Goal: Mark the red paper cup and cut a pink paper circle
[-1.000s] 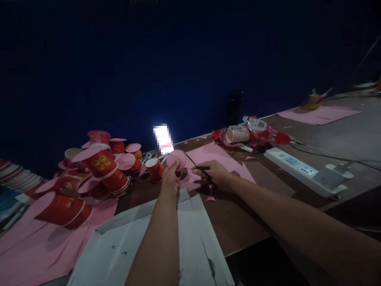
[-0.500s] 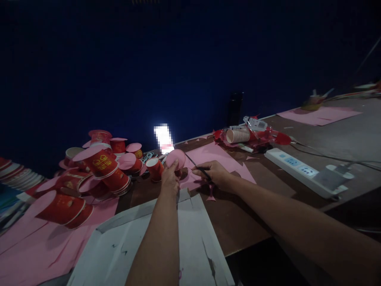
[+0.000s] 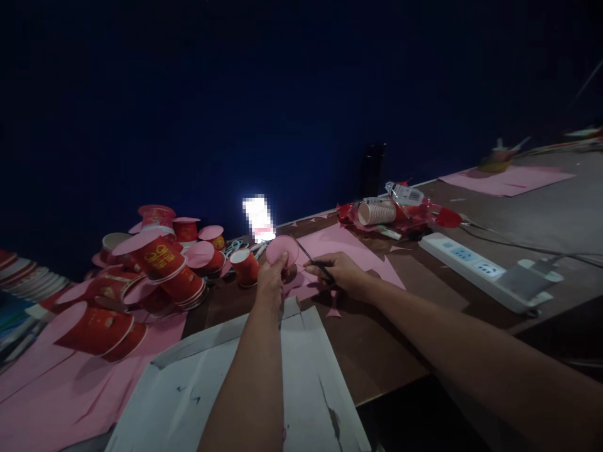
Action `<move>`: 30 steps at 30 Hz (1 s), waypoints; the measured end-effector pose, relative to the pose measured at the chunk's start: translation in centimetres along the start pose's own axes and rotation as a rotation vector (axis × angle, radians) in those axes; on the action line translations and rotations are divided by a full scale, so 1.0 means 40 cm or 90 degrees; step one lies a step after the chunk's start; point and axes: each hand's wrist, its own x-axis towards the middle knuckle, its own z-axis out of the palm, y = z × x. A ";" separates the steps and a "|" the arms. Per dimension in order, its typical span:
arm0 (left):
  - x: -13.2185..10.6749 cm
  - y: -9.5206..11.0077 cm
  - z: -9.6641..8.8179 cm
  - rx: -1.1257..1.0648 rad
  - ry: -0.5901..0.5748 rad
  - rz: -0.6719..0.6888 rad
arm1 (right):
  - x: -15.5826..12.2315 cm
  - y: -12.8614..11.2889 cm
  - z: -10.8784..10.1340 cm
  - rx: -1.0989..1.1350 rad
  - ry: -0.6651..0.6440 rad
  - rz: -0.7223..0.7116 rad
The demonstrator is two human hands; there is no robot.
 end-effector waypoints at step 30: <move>-0.022 0.021 0.014 -0.048 0.009 -0.025 | 0.001 -0.003 0.000 -0.026 0.006 0.000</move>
